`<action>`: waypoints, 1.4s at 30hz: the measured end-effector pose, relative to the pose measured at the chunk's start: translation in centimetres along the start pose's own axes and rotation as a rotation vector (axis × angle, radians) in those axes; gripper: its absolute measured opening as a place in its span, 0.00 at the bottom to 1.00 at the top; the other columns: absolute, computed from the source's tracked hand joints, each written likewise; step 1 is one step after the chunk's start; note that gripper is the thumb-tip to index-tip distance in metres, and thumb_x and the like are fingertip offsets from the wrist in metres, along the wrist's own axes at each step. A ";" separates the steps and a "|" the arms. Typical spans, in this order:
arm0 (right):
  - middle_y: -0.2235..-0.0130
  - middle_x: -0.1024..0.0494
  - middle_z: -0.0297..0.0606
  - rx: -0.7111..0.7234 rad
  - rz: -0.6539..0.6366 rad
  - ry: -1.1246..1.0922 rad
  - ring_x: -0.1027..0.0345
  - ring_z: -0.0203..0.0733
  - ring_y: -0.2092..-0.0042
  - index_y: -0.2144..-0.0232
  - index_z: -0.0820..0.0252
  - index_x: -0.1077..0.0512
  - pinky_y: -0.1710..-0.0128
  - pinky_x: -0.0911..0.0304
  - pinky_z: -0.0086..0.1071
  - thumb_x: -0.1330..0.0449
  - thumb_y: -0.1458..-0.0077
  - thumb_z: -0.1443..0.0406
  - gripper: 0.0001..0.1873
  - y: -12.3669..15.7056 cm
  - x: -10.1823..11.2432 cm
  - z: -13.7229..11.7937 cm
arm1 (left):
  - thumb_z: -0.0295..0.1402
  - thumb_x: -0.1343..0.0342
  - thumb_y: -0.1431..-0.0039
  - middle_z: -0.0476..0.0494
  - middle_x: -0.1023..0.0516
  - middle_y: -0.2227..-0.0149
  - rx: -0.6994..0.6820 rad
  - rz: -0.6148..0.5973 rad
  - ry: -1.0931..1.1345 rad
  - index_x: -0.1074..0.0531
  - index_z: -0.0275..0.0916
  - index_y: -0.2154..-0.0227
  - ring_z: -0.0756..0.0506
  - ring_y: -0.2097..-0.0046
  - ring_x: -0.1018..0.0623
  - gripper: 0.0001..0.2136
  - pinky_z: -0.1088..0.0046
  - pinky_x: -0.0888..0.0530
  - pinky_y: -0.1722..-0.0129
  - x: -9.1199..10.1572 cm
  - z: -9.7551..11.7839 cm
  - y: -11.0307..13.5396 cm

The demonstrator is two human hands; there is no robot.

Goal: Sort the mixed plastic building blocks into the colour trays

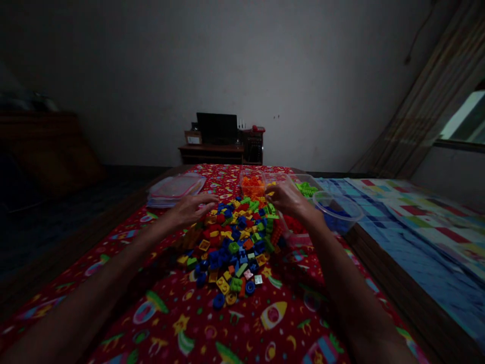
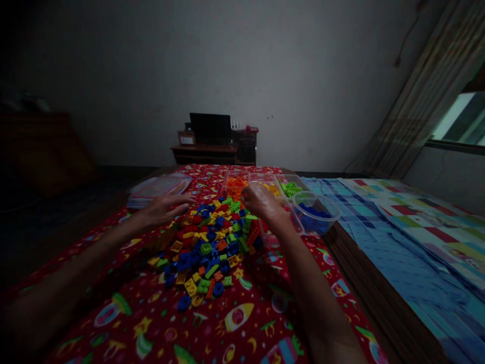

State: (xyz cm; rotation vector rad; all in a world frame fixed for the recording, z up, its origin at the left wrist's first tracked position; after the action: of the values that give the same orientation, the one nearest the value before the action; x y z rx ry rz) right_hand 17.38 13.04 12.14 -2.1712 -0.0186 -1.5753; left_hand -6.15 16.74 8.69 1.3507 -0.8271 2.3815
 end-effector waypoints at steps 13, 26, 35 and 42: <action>0.54 0.26 0.46 0.123 -0.276 0.221 0.34 0.42 0.52 0.56 0.63 0.29 0.54 0.41 0.30 0.49 0.48 0.76 0.18 1.2 -5.7 -1.2 | 0.51 0.57 0.41 0.39 0.33 0.42 -0.087 0.024 -0.145 0.30 0.43 0.50 0.37 0.41 0.36 0.24 0.56 0.39 0.41 -1.6 -0.2 7.9; 0.53 0.26 0.50 0.049 -0.382 0.262 0.32 0.48 0.51 0.55 0.64 0.29 0.55 0.37 0.34 0.47 0.46 0.71 0.16 1.7 -5.8 -1.9 | 0.61 0.40 0.66 0.38 0.71 0.32 -0.120 0.026 -0.235 0.64 0.53 0.36 0.21 0.36 0.61 0.57 0.37 0.46 0.44 -8.9 3.3 13.5; 0.52 0.26 0.46 0.116 -0.402 0.083 0.33 0.44 0.50 0.51 0.63 0.29 0.53 0.39 0.29 0.45 0.52 0.75 0.24 0.3 -7.4 -1.1 | 0.50 0.41 0.51 0.39 0.55 0.33 -0.203 0.022 -0.353 0.50 0.53 0.38 0.30 0.35 0.52 0.38 0.37 0.63 0.42 -9.4 6.3 8.0; 0.52 0.25 0.44 0.036 -0.252 -0.093 0.32 0.44 0.53 0.47 0.61 0.32 0.56 0.38 0.31 0.43 0.57 0.76 0.31 -0.5 -5.5 -0.4 | 0.51 0.45 0.48 0.36 0.35 0.41 -0.097 0.063 -0.135 0.33 0.42 0.46 0.36 0.40 0.37 0.28 0.49 0.43 0.41 -6.9 3.7 2.3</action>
State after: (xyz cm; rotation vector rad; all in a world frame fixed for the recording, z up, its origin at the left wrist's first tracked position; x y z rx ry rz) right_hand 15.01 14.73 7.42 -2.2837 -0.3603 -1.5892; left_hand -1.15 12.91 3.52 1.4795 -1.0221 2.2844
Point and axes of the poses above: each hand's wrist, its own y-axis away from the middle knuckle, its own x-axis out of the back of the hand, z = x × y, the point moved 7 cm from there along -y, towards the middle knuckle
